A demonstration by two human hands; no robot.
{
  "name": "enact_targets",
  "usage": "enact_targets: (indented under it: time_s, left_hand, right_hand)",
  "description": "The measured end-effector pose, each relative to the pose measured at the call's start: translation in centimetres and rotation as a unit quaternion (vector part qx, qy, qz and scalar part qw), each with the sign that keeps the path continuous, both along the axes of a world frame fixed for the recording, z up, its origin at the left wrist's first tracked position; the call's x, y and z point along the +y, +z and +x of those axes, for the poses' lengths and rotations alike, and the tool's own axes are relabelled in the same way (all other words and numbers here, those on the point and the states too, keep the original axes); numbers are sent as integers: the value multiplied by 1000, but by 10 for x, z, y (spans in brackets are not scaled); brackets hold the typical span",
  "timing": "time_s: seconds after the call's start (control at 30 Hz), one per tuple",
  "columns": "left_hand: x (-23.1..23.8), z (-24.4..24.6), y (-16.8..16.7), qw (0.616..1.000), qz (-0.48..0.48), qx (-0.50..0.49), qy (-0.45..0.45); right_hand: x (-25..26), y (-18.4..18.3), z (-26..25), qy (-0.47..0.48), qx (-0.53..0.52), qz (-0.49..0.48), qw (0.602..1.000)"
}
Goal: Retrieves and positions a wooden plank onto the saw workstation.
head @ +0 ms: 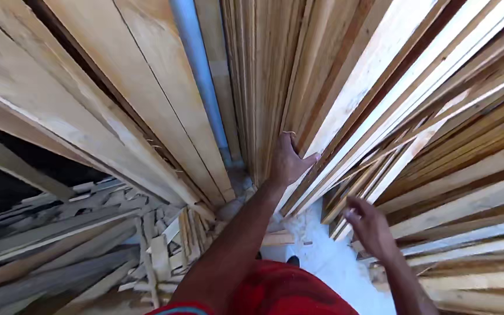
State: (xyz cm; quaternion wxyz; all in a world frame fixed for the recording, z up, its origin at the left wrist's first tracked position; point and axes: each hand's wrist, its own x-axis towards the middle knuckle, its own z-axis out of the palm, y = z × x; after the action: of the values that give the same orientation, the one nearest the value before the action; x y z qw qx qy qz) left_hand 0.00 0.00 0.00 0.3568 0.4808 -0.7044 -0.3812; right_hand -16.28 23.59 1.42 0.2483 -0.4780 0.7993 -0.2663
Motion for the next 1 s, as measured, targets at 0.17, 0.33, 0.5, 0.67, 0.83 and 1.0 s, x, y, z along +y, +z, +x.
enact_targets:
  time_s: [0.17, 0.33, 0.5, 0.67, 0.83, 1.0]
  left_hand:
    - [22, 12, -6, 999, -29, 33, -4]
    - [39, 26, 6, 998, 6, -22, -66]
    - [12, 105, 3, 985, -104, 67, -117]
    - [-10, 202, -27, 970, -78, 205, 106]
    - [32, 158, -54, 988, 11, 151, -15]
    - [60, 73, -65, 978, 4, 148, -148]
  right_hand:
    - [-106, 94, 12, 84, -40, -240, 966]
    - [-163, 106, 16, 209, -280, -383, 855]
    - [-157, 91, 13, 257, -344, -424, 797]
    - [-148, 86, 7, 263, -354, -440, 782]
    - [-146, 86, 11, 257, -356, -447, 779]
    - [-148, 86, 16, 258, -366, -450, 773]
